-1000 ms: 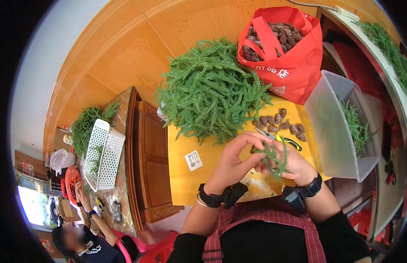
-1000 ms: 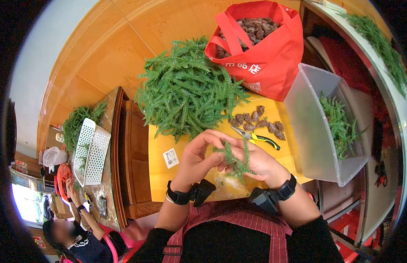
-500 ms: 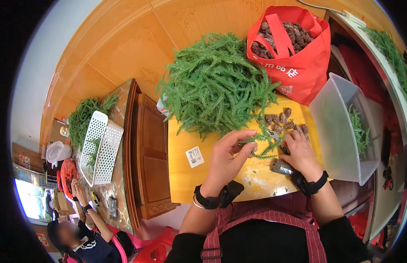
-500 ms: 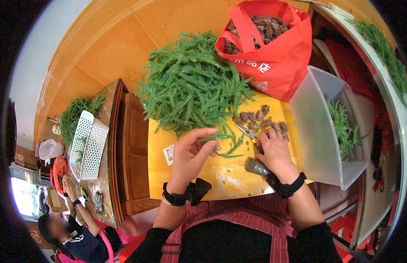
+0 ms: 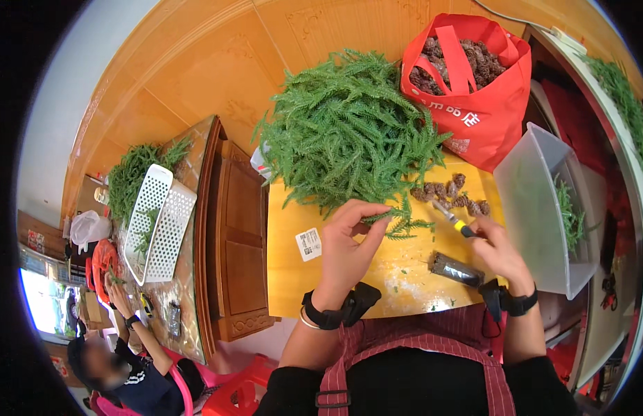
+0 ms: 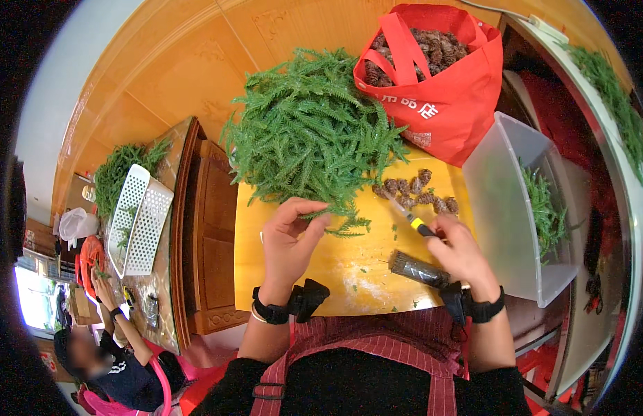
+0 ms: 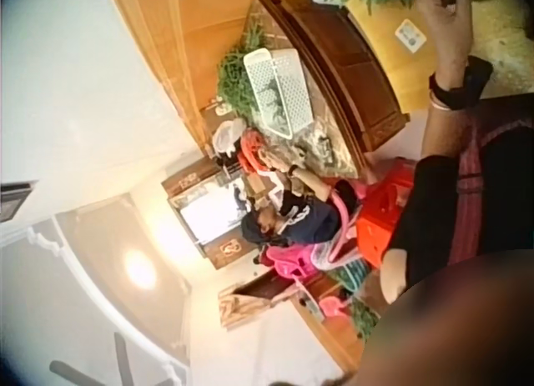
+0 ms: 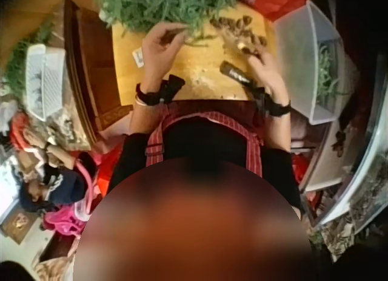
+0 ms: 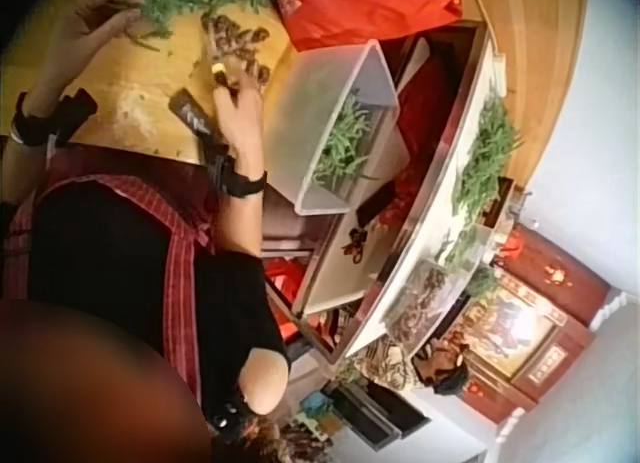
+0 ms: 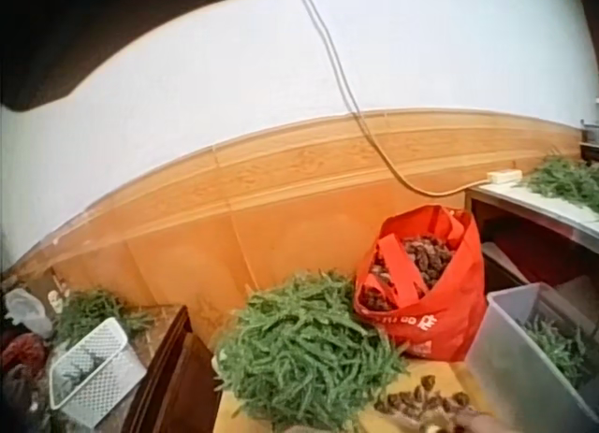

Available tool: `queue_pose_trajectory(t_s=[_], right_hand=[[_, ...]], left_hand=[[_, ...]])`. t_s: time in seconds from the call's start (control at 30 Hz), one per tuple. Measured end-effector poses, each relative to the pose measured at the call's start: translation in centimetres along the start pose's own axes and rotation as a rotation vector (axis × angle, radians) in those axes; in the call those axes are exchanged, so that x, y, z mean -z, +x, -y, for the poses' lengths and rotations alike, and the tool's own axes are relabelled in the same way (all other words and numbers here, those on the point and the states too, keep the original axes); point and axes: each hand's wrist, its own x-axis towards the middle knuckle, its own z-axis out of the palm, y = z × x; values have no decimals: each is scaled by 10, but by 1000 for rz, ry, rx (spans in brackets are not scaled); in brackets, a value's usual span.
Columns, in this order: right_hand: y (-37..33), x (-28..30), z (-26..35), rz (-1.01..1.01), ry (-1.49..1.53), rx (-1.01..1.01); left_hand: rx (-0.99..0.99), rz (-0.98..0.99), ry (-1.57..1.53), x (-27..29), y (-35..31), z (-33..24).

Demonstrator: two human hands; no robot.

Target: The recorder is sorting and trimming green leafy herbs and small brown items on a work table.

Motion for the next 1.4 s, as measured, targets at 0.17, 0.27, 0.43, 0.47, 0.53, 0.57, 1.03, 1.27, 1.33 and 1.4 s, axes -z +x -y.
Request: queue_pose_trajectory(t_s=[0.17,0.27,0.43,0.47,0.53,0.57,1.03,1.27,1.33,1.4], right_hand=[[-26,23,42,52,429,57],[-36,21,70,215,692,-53],[-23,-2,74,240,689,56],[-22,-3,76,238,689,56],[-20,-6,82,197,630,6],[-20,-6,82,198,630,5],[-10,-3,81,171,98,274],[-7,-2,80,170,41,342],[-9,1,82,204,-19,268],[-9,-3,80,205,0,267]], left_hand=[[-79,-32,189,-2,1,-7],[-155,-41,271,-8,2,-14],[-219,-39,322,-14,0,-25],[-241,-31,335,-14,-1,-26],[-259,-24,349,-16,-2,-28],[-267,-21,347,-17,-2,-30],[-237,64,433,-15,-6,-29],[-197,113,470,-15,-4,-34],[-171,127,456,-14,-5,-34],[-117,130,420,-14,-6,-32]])
